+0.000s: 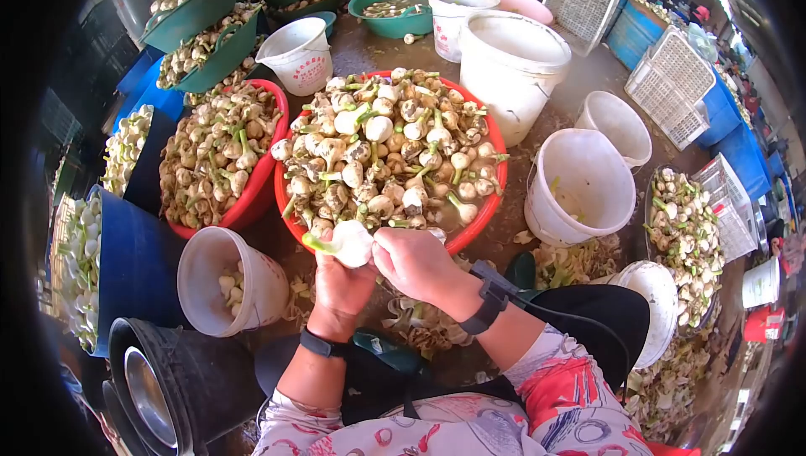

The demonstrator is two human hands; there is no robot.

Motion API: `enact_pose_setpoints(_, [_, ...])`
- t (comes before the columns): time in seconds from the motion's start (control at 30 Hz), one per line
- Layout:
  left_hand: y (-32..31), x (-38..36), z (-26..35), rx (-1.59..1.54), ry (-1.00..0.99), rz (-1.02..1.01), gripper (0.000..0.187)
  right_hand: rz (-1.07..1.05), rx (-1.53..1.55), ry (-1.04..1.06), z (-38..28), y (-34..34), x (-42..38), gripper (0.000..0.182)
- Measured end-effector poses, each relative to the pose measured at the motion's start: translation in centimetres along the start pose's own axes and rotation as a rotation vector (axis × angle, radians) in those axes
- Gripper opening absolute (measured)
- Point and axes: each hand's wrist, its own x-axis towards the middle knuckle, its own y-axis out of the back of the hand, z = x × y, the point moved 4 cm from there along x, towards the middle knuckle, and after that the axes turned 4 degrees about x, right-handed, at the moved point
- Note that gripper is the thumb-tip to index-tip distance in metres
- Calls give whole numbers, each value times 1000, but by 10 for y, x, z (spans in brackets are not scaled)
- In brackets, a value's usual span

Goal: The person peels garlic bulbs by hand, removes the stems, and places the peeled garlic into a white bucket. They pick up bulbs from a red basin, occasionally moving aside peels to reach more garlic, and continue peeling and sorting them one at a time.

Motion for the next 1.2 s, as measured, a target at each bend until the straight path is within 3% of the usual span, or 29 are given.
enact_pose_setpoints(0.03, [2,2,3,-2,-4,1,35,34,9,-27,0,1,1,15])
enact_pose_setpoints(0.1, [-4,4,8,-25,58,-286,37,104,166,-241,27,4,3,13])
enact_pose_setpoints(0.13, [-9,1,13,-46,32,-173,40,-13,-13,-357,49,4,3,14])
enact_pose_setpoints(0.17, [-8,0,14,-48,25,-174,40,-235,-335,-282,89,-12,-8,22])
enact_pose_setpoints(0.23, [2,2,12,87,8,20,40,-746,-627,-356,77,-7,-27,35])
enact_pose_setpoints(0.27, [8,1,7,149,-15,139,40,-626,-510,-466,69,0,-15,48])
enact_pose_setpoints(0.3, [8,-1,1,128,-5,147,40,-304,-282,-517,38,22,0,45])
enact_pose_setpoints(0.37, [-2,0,-7,266,-2,114,43,119,170,54,25,17,11,36])
enact_pose_setpoints(0.4, [0,2,-17,381,27,-73,44,98,252,57,24,5,10,31])
enact_pose_setpoints(0.43, [-4,0,-26,405,85,-91,45,76,336,65,25,-3,9,26])
enact_pose_setpoints(0.47, [-1,-1,-34,489,219,-60,46,44,834,-482,53,-13,4,22])
enact_pose_setpoints(0.5, [7,-4,-41,567,354,-18,47,101,1149,-642,76,-10,1,18])
enact_pose_setpoints(0.57, [19,-6,-49,632,311,-21,46,341,1297,-625,107,25,0,14])
enact_pose_setpoints(0.63, [25,-12,-63,1297,456,-351,42,728,1364,-659,177,80,-10,20])
enact_pose_setpoints(0.67, [13,-24,-60,1329,444,-376,33,1022,1381,-533,206,107,-13,28])
enact_pose_setpoints(0.7, [13,-27,-60,1324,445,-375,33,1229,1285,-659,197,120,-21,32])
enact_pose_setpoints(0.77, [5,-27,-49,1877,-27,-438,28,1226,1086,-781,188,95,-23,39])
enact_pose_setpoints(0.8, [2,-24,-43,1871,37,-432,27,784,974,-700,192,71,-20,43])
enact_pose_setpoints(0.83, [1,-20,-38,1871,35,-424,27,550,837,-559,181,35,-14,37])
enact_pose_setpoints(0.87, [1,-17,-32,1993,9,-424,27,153,462,-680,148,4,-4,27])
enact_pose_setpoints(0.9, [0,-15,-27,2115,-14,-423,29,66,194,-389,120,-19,4,25])
enact_pose_setpoints(0.97, [-9,-20,-13,2124,37,-366,29,42,-70,-195,89,-49,27,29])
enact_pose_setpoints(1.03, [-5,-22,5,2172,43,-203,28,247,-254,118,65,-64,55,33])
enact_pose_setpoints(1.07, [1,-20,12,2145,30,-61,28,165,-231,132,60,-71,65,26])
enact_pose_setpoints(1.1, [6,-20,16,2146,33,-50,28,-63,-312,80,77,-88,70,14])
enact_pose_setpoints(1.17, [8,-16,28,2095,-60,59,28,-301,-428,48,108,-112,77,10])
enact_pose_setpoints(1.2, [8,-15,30,2069,-53,53,29,-252,-362,117,105,-101,80,12])
